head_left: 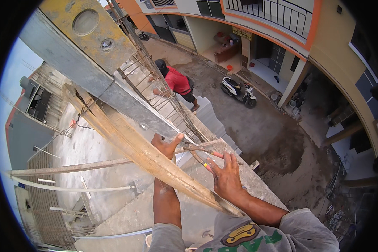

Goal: The person uses a spirit level to check the vertical alignment of a metal scaffolding pole and then uses pliers to tighten wire ties securing wooden supports to the structure. The person also handles a long metal bar, adjusting its position on the scaffolding.

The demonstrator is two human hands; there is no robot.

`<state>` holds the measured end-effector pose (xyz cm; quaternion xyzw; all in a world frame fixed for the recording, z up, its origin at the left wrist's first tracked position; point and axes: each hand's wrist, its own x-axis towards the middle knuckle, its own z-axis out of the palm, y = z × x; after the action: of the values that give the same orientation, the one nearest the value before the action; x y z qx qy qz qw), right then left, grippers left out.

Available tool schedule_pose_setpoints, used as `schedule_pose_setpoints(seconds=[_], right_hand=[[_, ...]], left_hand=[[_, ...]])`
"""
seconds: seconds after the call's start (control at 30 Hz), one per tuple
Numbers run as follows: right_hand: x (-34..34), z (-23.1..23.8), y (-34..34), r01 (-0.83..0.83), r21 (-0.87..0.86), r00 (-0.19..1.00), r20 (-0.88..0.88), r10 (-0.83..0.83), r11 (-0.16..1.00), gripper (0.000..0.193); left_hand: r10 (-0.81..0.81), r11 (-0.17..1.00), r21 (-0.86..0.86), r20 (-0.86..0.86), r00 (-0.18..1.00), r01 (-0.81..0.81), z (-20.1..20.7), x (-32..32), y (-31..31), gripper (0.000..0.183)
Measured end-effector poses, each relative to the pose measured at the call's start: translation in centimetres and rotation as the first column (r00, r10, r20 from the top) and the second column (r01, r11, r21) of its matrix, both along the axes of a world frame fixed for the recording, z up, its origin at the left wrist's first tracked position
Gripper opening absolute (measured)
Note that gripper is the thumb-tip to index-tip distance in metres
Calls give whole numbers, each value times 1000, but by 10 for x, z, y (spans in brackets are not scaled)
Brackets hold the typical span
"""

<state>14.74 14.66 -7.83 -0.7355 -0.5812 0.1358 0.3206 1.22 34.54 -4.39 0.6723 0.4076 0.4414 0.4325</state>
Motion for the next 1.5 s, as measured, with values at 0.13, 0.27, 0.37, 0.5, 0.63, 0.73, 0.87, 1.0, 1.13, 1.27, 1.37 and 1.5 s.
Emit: schedule_pose_setpoints(seconds=[0.13, 0.27, 0.37, 0.5, 0.63, 0.73, 0.87, 1.0, 1.13, 1.27, 1.37, 1.5], right_hand=[[-8, 4, -1, 51, 90, 999, 12, -53, 995, 44], [-13, 7, -2, 36, -15, 999, 18, -36, 999, 62], [-21, 12, -5, 67, -20, 998, 15, -67, 998, 60], [-27, 27, -6, 98, -61, 995, 41, -96, 993, 59], [-23, 46, -7, 88, -59, 996, 15, -88, 994, 56], [-19, 55, -7, 73, -115, 993, 104, -61, 991, 57], [-18, 61, 1, 28, -216, 989, 149, 5, 976, 58], [-9, 63, 12, 80, -286, 992, 112, -50, 955, 60], [1, 65, 17, 52, -363, 994, 111, -12, 930, 58], [10, 64, 16, 25, -342, 996, 91, 7, 939, 51], [22, 63, 20, -34, -344, 997, 49, 54, 938, 48], [40, 60, 25, -122, -334, 992, -9, 126, 935, 48]], left_hand=[[-13, 1000, -8, 3, 1000, 13, 6, 2, -4, 51], [56, 998, 11, -57, 997, -56, 6, 3, -4, 52], [29, 997, 65, -29, 999, -27, 3, 2, -3, 53], [53, 996, 74, -55, 997, -49, 2, 3, -1, 58], [12, 997, 80, 25, 1000, -14, 4, 5, -5, 68], [19, 995, 95, -22, 1000, -17, 4, 6, -5, 73], [11, 995, 95, 21, 1000, -13, 1, 5, -2, 74], [52, 997, 60, -56, 997, -49, -1, 2, 2, 77], [3, 998, 60, 15, 1000, -4, 0, 3, 0, 73], [11, 999, 50, -41, 999, -9, 8, 4, -3, 66], [74, 996, 57, -94, 993, -69, 13, 5, -7, 65], [22, 1000, 23, -31, 999, -22, 16, 5, -11, 60]])
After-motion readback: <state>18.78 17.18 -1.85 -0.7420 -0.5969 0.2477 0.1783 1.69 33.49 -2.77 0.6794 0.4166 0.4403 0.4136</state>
